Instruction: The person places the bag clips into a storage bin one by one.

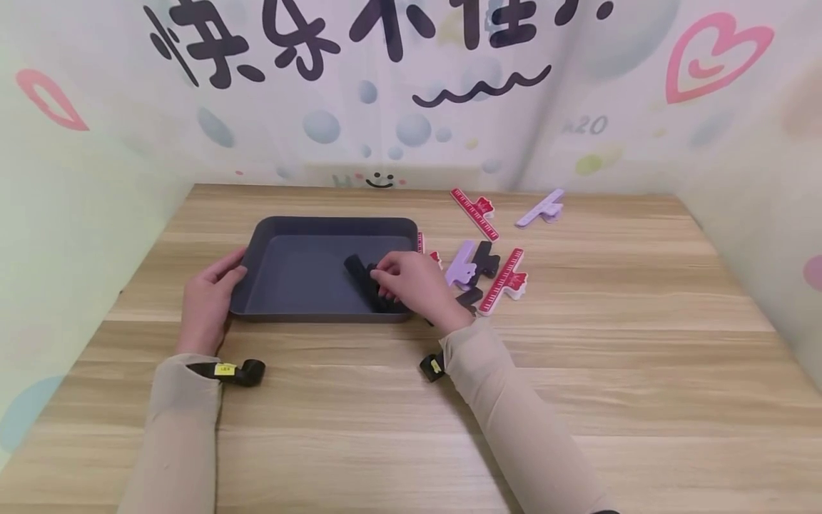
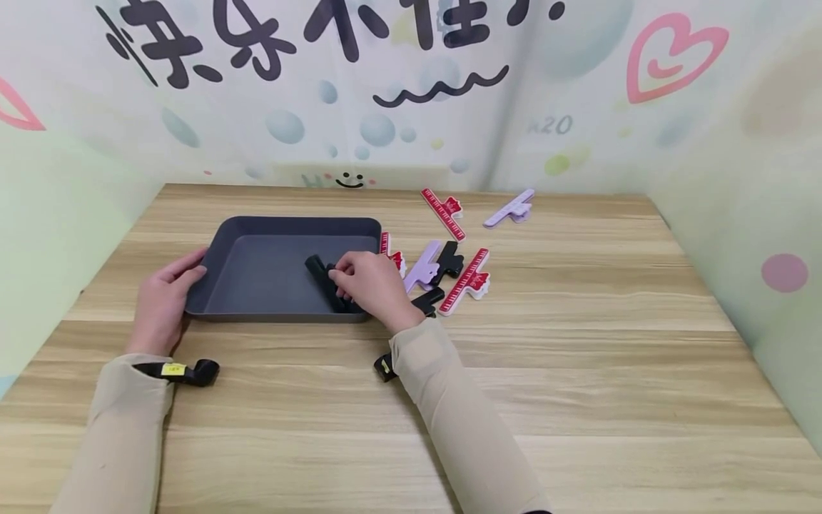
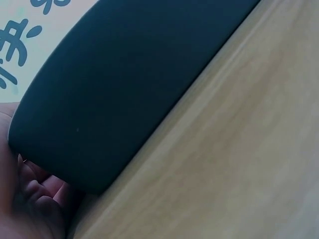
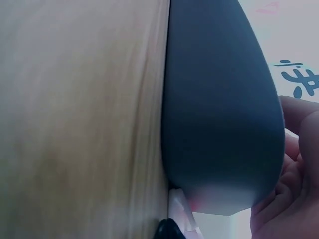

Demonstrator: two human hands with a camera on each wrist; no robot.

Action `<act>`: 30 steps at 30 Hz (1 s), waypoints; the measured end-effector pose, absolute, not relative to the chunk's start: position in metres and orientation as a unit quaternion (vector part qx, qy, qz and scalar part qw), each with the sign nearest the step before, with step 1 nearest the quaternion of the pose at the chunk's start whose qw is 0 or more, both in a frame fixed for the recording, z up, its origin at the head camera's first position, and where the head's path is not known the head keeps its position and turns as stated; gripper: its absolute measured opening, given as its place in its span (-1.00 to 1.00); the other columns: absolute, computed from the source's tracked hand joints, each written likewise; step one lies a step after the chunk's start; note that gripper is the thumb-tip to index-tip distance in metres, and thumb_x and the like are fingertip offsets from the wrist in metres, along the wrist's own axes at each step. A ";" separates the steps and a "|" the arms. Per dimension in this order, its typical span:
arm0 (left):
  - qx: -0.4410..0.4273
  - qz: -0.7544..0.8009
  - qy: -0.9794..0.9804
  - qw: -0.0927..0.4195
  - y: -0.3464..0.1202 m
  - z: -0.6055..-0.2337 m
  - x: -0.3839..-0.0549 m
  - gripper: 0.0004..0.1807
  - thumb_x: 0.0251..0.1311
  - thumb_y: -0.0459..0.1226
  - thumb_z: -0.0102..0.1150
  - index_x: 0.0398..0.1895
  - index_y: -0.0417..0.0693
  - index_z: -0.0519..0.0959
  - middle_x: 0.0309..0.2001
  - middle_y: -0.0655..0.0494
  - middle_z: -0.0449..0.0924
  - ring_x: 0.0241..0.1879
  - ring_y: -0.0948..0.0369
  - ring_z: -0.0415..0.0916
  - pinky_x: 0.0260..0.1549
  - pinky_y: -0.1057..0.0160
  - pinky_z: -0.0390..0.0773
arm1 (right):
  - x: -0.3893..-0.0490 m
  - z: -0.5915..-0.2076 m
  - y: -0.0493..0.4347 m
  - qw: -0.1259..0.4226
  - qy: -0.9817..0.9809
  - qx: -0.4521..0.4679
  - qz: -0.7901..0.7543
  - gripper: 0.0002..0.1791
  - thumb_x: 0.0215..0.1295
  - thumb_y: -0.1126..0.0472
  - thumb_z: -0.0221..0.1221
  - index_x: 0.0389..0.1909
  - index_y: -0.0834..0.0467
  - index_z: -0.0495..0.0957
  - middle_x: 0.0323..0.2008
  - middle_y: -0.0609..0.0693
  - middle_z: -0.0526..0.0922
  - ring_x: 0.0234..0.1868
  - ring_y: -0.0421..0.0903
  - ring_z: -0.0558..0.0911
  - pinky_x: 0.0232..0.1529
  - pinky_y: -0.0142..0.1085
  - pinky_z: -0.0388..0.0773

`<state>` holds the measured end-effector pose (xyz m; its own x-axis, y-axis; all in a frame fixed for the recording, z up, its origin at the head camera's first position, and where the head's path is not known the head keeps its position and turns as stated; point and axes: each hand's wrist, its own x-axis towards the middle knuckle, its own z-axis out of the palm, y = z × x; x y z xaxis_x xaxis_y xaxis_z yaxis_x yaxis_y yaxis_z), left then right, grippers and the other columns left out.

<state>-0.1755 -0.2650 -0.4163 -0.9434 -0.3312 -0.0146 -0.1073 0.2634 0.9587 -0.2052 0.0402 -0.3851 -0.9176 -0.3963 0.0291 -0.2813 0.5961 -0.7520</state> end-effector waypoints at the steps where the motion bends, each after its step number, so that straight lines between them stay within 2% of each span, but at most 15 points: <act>1: 0.139 -0.592 -0.788 0.095 -0.265 -0.417 -0.176 -0.58 0.17 -0.08 0.07 0.13 0.15 0.44 0.15 0.25 0.37 0.16 0.38 0.19 0.07 0.40 0.21 | -0.205 -0.385 0.040 0.070 0.892 -0.191 -0.403 -0.84 0.19 0.06 0.13 -0.38 0.08 0.55 -0.64 -0.15 0.58 -0.61 -0.25 0.55 -0.57 -0.41 0.48; 4: 0.141 -0.595 -0.785 0.095 -0.265 -0.417 -0.175 -0.58 0.17 -0.10 0.08 0.13 0.14 0.44 0.15 0.25 0.38 0.16 0.37 0.19 0.03 0.47 0.23 | -0.204 -0.384 0.040 0.067 0.899 -0.196 -0.385 -0.84 0.19 0.06 0.13 -0.37 0.07 0.55 -0.64 -0.17 0.57 -0.61 -0.27 0.54 -0.57 -0.42 0.47; 9: 0.139 -0.592 -0.787 0.099 -0.264 -0.417 -0.175 -0.58 0.17 -0.10 0.07 0.13 0.13 0.44 0.15 0.24 0.38 0.16 0.37 0.20 0.03 0.47 0.24 | -0.203 -0.382 0.039 0.054 0.916 -0.215 -0.334 -0.84 0.20 0.05 0.12 -0.35 0.05 0.56 -0.64 -0.22 0.55 -0.61 -0.32 0.52 -0.51 -0.42 0.43; 19: 0.134 -0.597 -0.785 0.099 -0.264 -0.416 -0.175 -0.58 0.17 -0.11 0.07 0.12 0.11 0.45 0.14 0.22 0.39 0.15 0.36 0.21 -0.06 0.58 0.26 | -0.201 -0.380 0.036 0.019 0.936 -0.229 -0.265 -0.82 0.18 0.03 0.12 -0.31 0.02 0.60 -0.63 -0.30 0.54 -0.57 -0.37 0.48 -0.39 -0.40 0.39; 27: 0.134 -0.601 -0.782 0.097 -0.264 -0.416 -0.175 -0.59 0.18 -0.12 0.07 0.13 0.10 0.44 0.15 0.21 0.38 0.16 0.35 0.20 0.05 0.45 0.22 | -0.200 -0.382 0.034 0.001 0.948 -0.233 -0.217 -0.79 0.16 0.02 0.12 -0.24 -0.02 0.62 -0.46 -0.22 0.61 -0.45 -0.30 0.50 -0.38 -0.39 0.40; 30: 0.136 -0.600 -0.782 0.097 -0.264 -0.416 -0.176 -0.59 0.17 -0.11 0.07 0.12 0.13 0.45 0.15 0.22 0.38 0.16 0.36 0.20 0.03 0.48 0.22 | -0.200 -0.383 0.034 -0.005 0.950 -0.239 -0.202 -0.78 0.16 0.02 0.13 -0.22 -0.04 0.63 -0.42 -0.21 0.63 -0.44 -0.28 0.51 -0.41 -0.39 0.40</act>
<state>-0.1756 -0.2639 -0.4164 -0.9440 -0.3299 -0.0107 -0.0959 0.2430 0.9653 -0.1996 0.0337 -0.3834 -0.8856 -0.4523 0.1054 -0.4560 0.8038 -0.3820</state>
